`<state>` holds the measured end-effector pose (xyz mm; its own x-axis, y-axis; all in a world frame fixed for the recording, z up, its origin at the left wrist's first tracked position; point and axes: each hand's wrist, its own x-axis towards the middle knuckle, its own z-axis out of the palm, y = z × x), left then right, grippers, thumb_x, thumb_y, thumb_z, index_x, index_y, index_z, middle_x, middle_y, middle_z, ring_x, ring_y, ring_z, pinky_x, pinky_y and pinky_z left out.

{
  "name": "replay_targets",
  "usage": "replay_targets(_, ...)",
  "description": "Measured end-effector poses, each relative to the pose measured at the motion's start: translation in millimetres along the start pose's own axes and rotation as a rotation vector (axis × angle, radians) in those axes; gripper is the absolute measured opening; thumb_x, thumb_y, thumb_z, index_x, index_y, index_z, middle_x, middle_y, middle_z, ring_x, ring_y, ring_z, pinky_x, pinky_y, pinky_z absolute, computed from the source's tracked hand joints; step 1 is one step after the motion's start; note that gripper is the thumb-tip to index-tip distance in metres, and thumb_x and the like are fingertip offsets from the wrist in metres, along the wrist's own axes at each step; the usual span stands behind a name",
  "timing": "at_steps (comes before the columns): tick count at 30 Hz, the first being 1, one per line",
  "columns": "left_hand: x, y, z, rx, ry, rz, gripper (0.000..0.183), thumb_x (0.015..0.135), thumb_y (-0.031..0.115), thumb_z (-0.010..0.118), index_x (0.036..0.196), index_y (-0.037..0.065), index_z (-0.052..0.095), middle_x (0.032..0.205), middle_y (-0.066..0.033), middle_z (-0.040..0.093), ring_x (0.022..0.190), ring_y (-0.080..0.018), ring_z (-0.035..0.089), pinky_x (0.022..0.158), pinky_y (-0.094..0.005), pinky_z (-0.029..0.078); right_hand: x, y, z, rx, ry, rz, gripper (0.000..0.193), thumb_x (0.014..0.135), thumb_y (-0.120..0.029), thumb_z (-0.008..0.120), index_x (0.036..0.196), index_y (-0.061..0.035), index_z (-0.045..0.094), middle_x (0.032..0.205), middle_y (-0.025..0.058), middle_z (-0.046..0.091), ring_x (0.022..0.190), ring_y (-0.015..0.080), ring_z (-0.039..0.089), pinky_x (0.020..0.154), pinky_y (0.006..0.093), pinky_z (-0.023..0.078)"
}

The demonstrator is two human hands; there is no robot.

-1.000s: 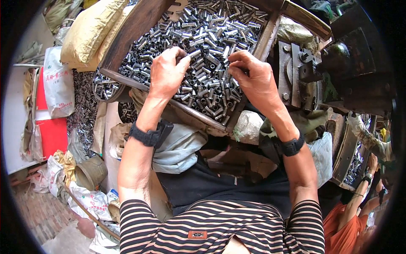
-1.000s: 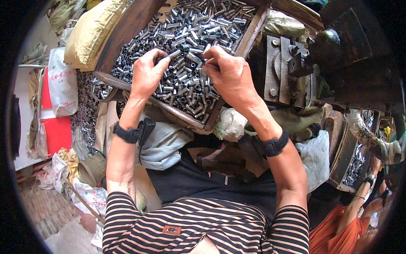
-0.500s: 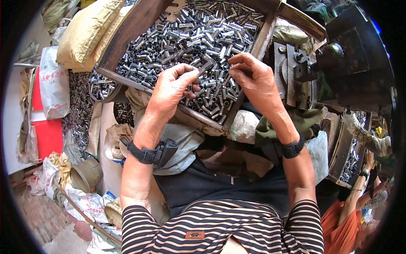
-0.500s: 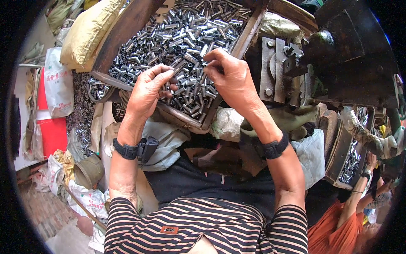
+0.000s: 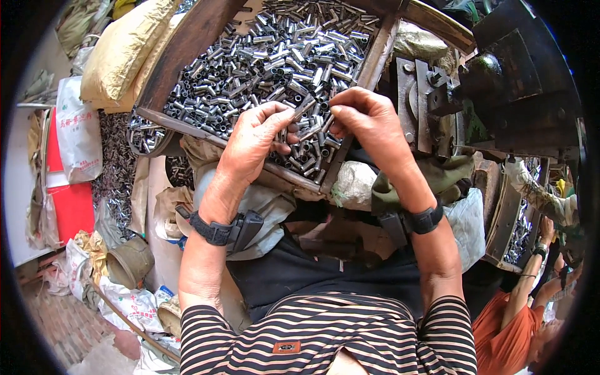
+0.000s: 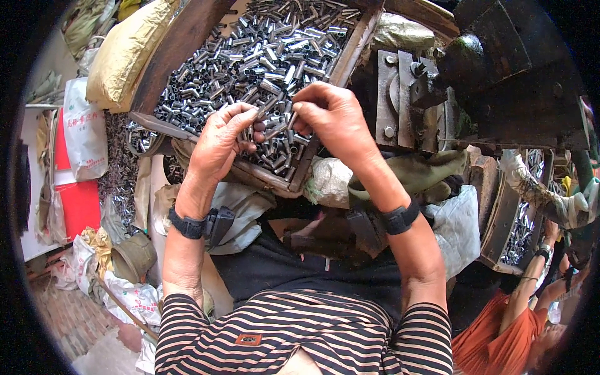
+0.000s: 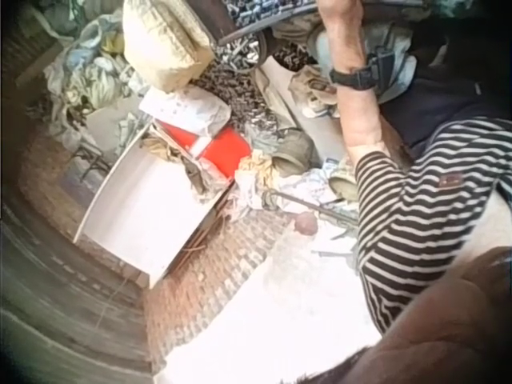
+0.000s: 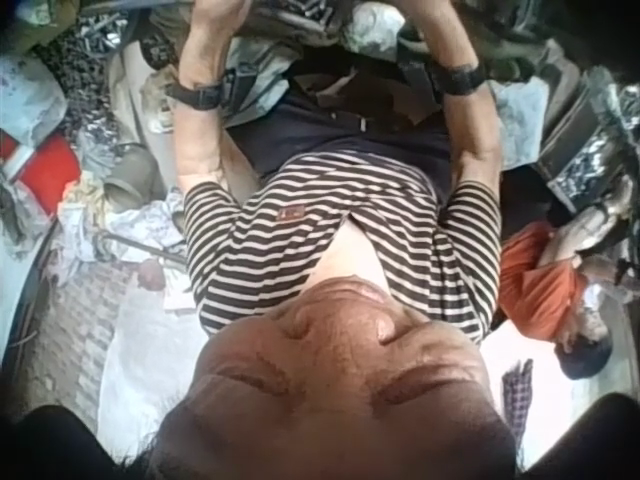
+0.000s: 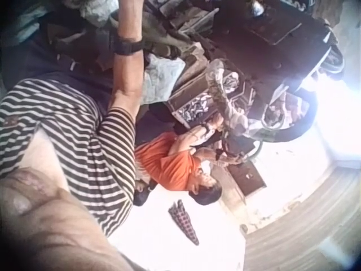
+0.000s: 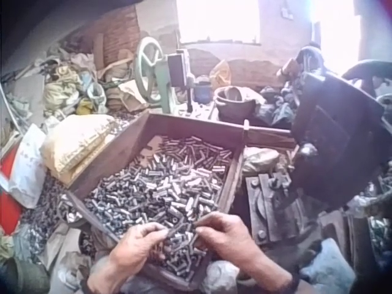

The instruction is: Manually assembling and processing small metal cylindrical components using a press machine.

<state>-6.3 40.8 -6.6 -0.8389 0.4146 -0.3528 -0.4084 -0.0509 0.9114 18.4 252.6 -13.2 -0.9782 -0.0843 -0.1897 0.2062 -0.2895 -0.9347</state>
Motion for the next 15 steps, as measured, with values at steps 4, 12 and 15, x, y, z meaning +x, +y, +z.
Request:
replay_targets(4, -2.0, -0.5, -1.0, 0.038, 0.049, 0.023, 0.018, 0.091, 0.023, 0.058, 0.098, 0.006, 0.061, 0.083, -0.0003, 0.063, 0.067, -0.0073, 0.061, 0.053, -0.0185, 0.049, -2.2, -3.4, 11.9, -0.506, 0.013, -0.306, 0.013, 0.083, -0.004, 0.057, 0.092, 0.0042, 0.062, 0.079, 0.0062, 0.065, 0.069, 0.0122, 0.064, 0.065, 0.0235, 0.052)
replay_targets(12, -7.4, -1.5, -0.8, 0.016, 0.011, 0.047, 0.018, 0.091, 0.022, 0.059, 0.098, 0.006, 0.061, 0.082, -0.0002, 0.063, 0.068, -0.0074, 0.061, 0.054, -0.019, 0.049, -9.3, -3.8, 3.2, 0.093, -0.006, -0.012, 0.011, 0.087, -0.005, 0.057, 0.094, 0.0024, 0.061, 0.082, 0.0061, 0.063, 0.072, 0.0133, 0.064, 0.068, 0.0266, 0.055)
replay_targets(15, -9.1, -5.4, 3.0, 0.012, 0.009, 0.041, 0.017, 0.091, 0.022, 0.059, 0.097, 0.006, 0.061, 0.08, 0.0006, 0.062, 0.068, -0.007, 0.061, 0.054, -0.0184, 0.048, -12.1, 1.2, 1.5, 0.105, -0.037, -0.024, 0.012, 0.086, -0.009, 0.062, 0.093, 0.0009, 0.061, 0.084, 0.0055, 0.063, 0.07, 0.0122, 0.063, 0.067, 0.0255, 0.054)
